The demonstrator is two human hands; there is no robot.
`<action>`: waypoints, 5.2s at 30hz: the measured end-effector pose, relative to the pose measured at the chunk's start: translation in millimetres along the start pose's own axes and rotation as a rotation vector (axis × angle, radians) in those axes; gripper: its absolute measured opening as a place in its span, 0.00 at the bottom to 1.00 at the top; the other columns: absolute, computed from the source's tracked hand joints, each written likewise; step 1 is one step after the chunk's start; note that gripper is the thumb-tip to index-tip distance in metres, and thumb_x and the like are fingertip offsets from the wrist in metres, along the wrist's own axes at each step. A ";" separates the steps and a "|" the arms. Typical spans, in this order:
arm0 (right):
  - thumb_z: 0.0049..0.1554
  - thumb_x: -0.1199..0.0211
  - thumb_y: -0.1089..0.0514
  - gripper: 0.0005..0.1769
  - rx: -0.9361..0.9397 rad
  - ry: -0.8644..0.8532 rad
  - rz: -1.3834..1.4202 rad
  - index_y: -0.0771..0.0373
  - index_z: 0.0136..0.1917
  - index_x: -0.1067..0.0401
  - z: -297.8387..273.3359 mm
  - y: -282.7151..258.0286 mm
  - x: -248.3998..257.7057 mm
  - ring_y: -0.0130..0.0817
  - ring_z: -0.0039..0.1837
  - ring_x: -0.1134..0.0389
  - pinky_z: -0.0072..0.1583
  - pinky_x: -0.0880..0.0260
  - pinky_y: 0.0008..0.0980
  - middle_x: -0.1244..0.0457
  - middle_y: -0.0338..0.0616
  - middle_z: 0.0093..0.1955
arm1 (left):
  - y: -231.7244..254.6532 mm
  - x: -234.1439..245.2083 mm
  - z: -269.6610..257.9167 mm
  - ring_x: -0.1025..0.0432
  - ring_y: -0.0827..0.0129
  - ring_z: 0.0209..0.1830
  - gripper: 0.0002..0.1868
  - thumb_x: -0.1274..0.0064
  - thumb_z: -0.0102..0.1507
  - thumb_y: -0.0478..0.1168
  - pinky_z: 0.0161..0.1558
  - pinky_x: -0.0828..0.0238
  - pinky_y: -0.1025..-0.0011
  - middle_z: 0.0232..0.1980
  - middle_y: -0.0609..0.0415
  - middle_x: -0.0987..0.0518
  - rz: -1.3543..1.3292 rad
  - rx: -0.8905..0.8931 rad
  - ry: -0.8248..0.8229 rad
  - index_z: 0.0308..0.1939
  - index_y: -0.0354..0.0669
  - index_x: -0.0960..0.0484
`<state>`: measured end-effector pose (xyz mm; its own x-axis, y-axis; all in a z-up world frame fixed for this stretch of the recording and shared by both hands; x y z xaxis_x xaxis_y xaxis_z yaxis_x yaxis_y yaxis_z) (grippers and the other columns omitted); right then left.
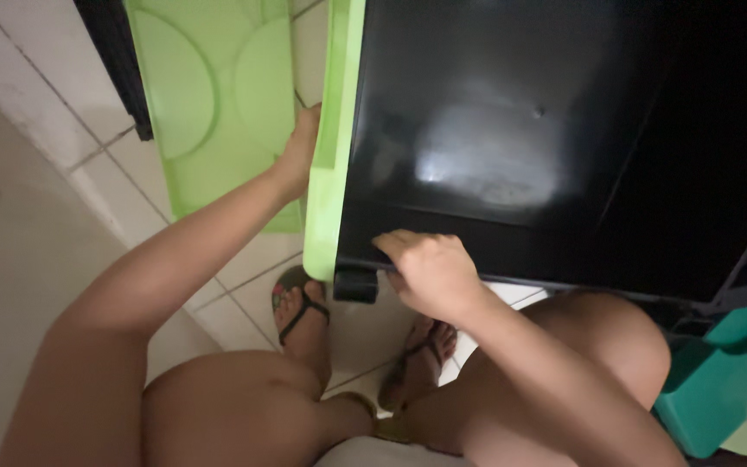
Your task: The person assembles a plastic storage unit by attaching black legs to a black bin and then fitting a light green lid onto the bin. The person secures the components by hand without using tools.
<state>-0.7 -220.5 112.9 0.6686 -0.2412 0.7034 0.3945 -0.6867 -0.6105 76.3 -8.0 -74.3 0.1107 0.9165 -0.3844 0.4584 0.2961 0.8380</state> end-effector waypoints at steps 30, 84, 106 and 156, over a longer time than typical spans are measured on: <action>0.60 0.43 0.54 0.15 -0.494 0.089 0.281 0.68 0.44 0.23 235.0 131.2 -11.5 0.49 0.39 0.22 0.50 0.20 0.40 0.30 0.58 0.37 | 2.9 17.3 60.5 0.23 0.63 0.40 0.24 0.66 0.69 0.49 0.42 0.24 0.64 0.44 0.44 0.19 0.526 -0.025 0.288 0.60 0.35 0.27; 0.57 0.38 0.54 0.14 -0.485 0.149 0.204 0.68 0.43 0.19 245.4 147.2 -22.2 0.47 0.43 0.26 0.49 0.25 0.41 0.30 0.57 0.36 | 110.2 -16.2 53.8 0.42 0.46 0.77 0.69 0.35 0.49 0.63 0.67 0.36 0.42 0.79 0.37 0.43 0.066 0.038 0.073 0.81 0.49 0.65; 0.67 0.55 0.42 0.37 -0.582 0.181 0.857 0.75 0.31 0.33 238.7 169.0 -31.1 0.47 0.26 0.28 0.28 0.26 0.40 0.35 0.59 0.24 | 121.1 7.0 41.6 0.38 0.49 0.79 0.70 0.33 0.48 0.54 0.77 0.40 0.54 0.80 0.38 0.38 -0.033 -0.051 -0.021 0.82 0.38 0.63; 0.65 0.48 0.43 0.33 -0.590 0.259 0.898 0.72 0.30 0.31 237.8 170.5 -36.5 0.42 0.24 0.29 0.26 0.28 0.35 0.35 0.55 0.24 | 145.3 2.8 37.6 0.41 0.47 0.81 0.73 0.32 0.50 0.61 0.78 0.39 0.54 0.81 0.34 0.42 -0.103 -0.201 0.033 0.84 0.35 0.64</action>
<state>192.0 -165.7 -103.4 0.3820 -0.9048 0.1883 -0.5771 -0.3926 -0.7161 176.4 27.4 31.9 0.0422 0.8859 -0.4620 0.2800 0.4334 0.8566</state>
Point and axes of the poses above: each hand's wrist, its own z-axis towards the middle knuckle, its own x-axis out of the back of the hand, y = z × x, the point moved 3 cm from there along z, towards the middle knuckle
